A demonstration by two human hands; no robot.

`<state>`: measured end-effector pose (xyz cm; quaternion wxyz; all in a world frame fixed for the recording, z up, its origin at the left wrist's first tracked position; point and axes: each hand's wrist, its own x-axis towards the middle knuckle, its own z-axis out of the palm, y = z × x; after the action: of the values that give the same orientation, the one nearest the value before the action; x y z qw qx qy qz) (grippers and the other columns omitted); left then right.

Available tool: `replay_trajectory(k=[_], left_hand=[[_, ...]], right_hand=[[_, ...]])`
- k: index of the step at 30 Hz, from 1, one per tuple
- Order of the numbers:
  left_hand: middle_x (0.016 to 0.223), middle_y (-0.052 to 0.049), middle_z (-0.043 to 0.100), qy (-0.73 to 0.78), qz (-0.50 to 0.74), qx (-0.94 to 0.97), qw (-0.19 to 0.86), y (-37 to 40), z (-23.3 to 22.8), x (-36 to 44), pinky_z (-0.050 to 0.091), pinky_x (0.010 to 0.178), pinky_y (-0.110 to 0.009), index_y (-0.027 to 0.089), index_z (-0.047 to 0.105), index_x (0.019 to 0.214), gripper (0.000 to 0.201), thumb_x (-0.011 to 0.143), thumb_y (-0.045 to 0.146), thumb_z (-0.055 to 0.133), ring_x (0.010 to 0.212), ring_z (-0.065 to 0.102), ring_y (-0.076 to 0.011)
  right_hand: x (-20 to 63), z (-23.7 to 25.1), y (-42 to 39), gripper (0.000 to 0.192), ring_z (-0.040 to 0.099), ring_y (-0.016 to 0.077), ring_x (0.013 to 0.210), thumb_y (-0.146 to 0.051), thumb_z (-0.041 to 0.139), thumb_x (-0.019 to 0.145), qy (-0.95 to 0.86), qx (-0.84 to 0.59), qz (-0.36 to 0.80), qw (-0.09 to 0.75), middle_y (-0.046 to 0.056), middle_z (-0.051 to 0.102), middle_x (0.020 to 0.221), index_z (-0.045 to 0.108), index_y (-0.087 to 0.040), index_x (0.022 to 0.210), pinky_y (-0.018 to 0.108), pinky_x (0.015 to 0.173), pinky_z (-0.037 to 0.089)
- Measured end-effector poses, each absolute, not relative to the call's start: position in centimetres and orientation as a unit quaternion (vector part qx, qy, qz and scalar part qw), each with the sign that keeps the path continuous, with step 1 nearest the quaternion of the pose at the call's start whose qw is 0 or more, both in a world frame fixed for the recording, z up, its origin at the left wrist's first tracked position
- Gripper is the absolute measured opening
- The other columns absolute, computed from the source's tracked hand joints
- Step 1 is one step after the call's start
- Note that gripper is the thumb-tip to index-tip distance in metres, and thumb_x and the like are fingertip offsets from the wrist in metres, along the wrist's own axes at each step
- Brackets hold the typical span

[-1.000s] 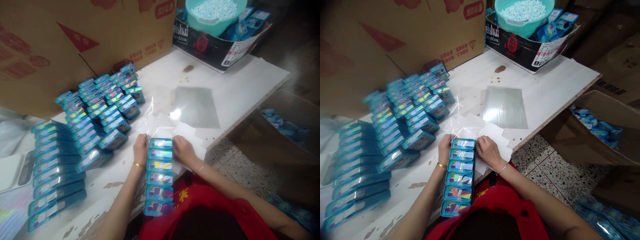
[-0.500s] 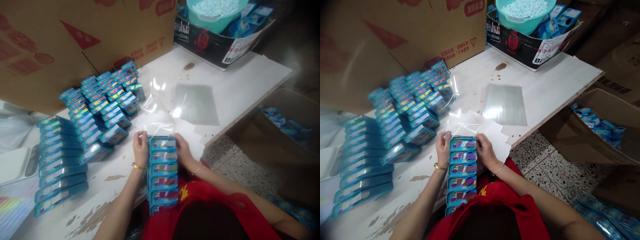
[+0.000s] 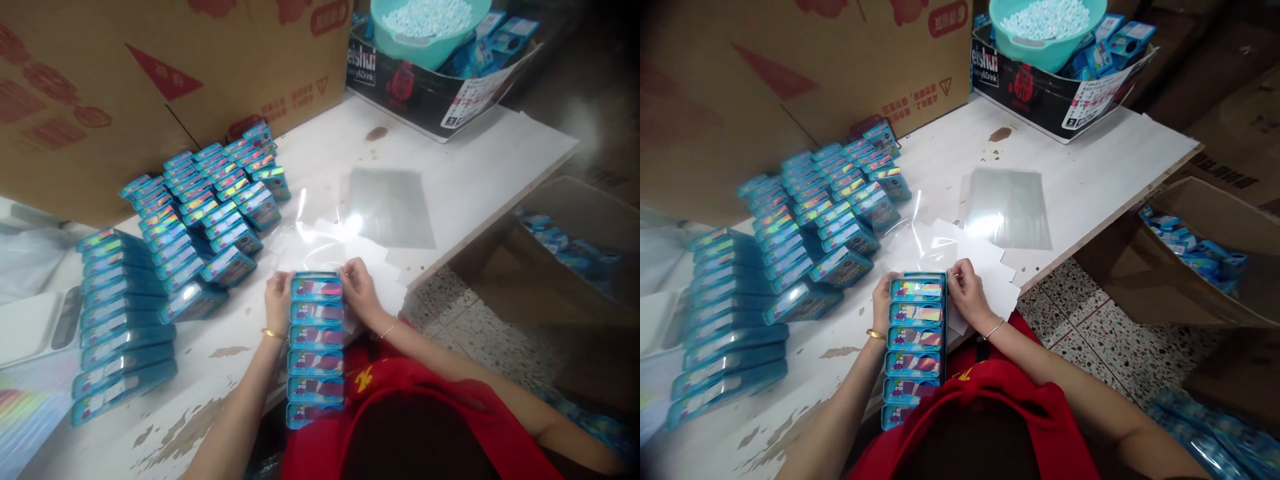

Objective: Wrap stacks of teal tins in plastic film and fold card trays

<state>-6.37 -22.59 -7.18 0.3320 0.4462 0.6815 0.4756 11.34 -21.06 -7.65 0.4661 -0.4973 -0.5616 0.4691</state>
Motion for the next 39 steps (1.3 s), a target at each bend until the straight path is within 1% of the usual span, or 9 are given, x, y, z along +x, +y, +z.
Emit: replay_trajectory(k=[7,13,18,23,27,29,31,34,39], left_hand=[[0.062,0.001,0.055,0.701,0.418,0.468,0.339,-22.6,-6.6,-6.5,0.038,0.058,-0.025,0.019,0.056,0.066,0.022,0.082,0.033,0.051,0.061,0.049,-0.0141],[0.057,0.000,0.048,0.719,0.295,0.587,0.228,-23.5,-5.8,-7.1,0.026,0.054,-0.026,0.019,0.049,0.057,0.024,0.081,0.024,0.050,0.055,0.042,-0.0133],[0.064,0.001,0.054,0.736,0.214,0.623,0.154,-24.1,-5.6,-8.2,0.025,0.054,-0.025,0.020,0.056,0.075,0.003,0.075,0.018,0.054,0.059,0.046,-0.0137],[0.085,-0.004,0.055,0.678,0.305,0.660,0.106,-23.5,-6.0,-8.7,0.039,0.064,-0.026,0.017,0.054,0.101,0.024,0.077,0.021,0.054,0.074,0.052,-0.0162],[0.083,-0.004,0.055,0.610,0.331,0.712,0.104,-22.6,-6.1,-8.8,0.042,0.070,-0.029,0.018,0.056,0.094,0.015,0.080,0.023,0.053,0.077,0.052,-0.0173],[0.075,-0.002,0.055,0.594,0.344,0.719,0.109,-22.5,-6.1,-8.8,0.042,0.069,-0.028,0.018,0.056,0.089,0.009,0.081,0.021,0.052,0.073,0.051,-0.0162],[0.070,-0.001,0.054,0.588,0.362,0.714,0.113,-22.4,-6.1,-8.8,0.041,0.068,-0.028,0.018,0.057,0.085,0.007,0.083,0.021,0.051,0.069,0.050,-0.0146],[0.066,0.000,0.054,0.592,0.384,0.698,0.123,-22.2,-5.8,-8.6,0.040,0.065,-0.026,0.017,0.057,0.078,0.009,0.084,0.022,0.052,0.064,0.050,-0.0125],[0.062,0.001,0.052,0.596,0.389,0.695,0.105,-21.4,-4.9,-8.2,0.036,0.061,-0.025,0.018,0.054,0.069,0.018,0.086,0.024,0.052,0.059,0.047,-0.0112]], right_hand=[[11.3,-8.0,-20.9,0.013,0.045,0.0124,0.049,-0.034,0.045,0.088,-0.527,-0.513,0.504,0.453,-0.008,0.046,0.059,0.039,-0.025,0.093,0.023,0.047,0.034],[12.3,-7.5,-21.7,0.006,0.050,0.0143,0.060,-0.025,0.045,0.084,-0.608,-0.547,0.420,0.393,-0.003,0.053,0.066,0.044,-0.023,0.079,0.025,0.056,0.037],[12.0,-5.8,-22.0,0.008,0.048,0.0143,0.057,-0.020,0.042,0.084,-0.694,-0.578,0.321,0.287,-0.003,0.051,0.065,0.048,-0.022,0.079,0.025,0.056,0.032],[11.9,-4.6,-22.1,0.021,0.057,0.0164,0.067,-0.018,0.039,0.086,-0.733,-0.589,0.269,0.210,0.000,0.063,0.077,0.054,-0.023,0.099,0.024,0.060,0.035],[12.7,-4.3,-22.0,0.041,0.061,0.0189,0.068,-0.026,0.043,0.087,-0.739,-0.626,0.208,0.137,0.001,0.068,0.083,0.043,-0.024,0.128,0.026,0.059,0.034],[13.0,-4.3,-21.8,0.047,0.062,0.0198,0.069,-0.031,0.045,0.088,-0.749,-0.629,0.183,0.105,0.002,0.069,0.084,0.038,-0.023,0.133,0.026,0.058,0.032],[13.0,-4.5,-21.3,0.042,0.062,0.0201,0.069,-0.034,0.044,0.089,-0.765,-0.621,0.152,0.082,0.003,0.070,0.082,0.043,-0.021,0.129,0.026,0.056,0.029],[12.6,-4.6,-20.2,0.025,0.061,0.0188,0.066,-0.031,0.039,0.092,-0.787,-0.607,0.088,0.066,0.004,0.069,0.076,0.058,-0.020,0.105,0.027,0.054,0.022],[12.4,-4.1,-18.7,0.031,0.055,0.0152,0.055,-0.030,0.034,0.094,-0.795,-0.597,0.015,0.110,0.004,0.066,0.064,0.060,-0.018,0.083,0.029,0.052,0.015]])
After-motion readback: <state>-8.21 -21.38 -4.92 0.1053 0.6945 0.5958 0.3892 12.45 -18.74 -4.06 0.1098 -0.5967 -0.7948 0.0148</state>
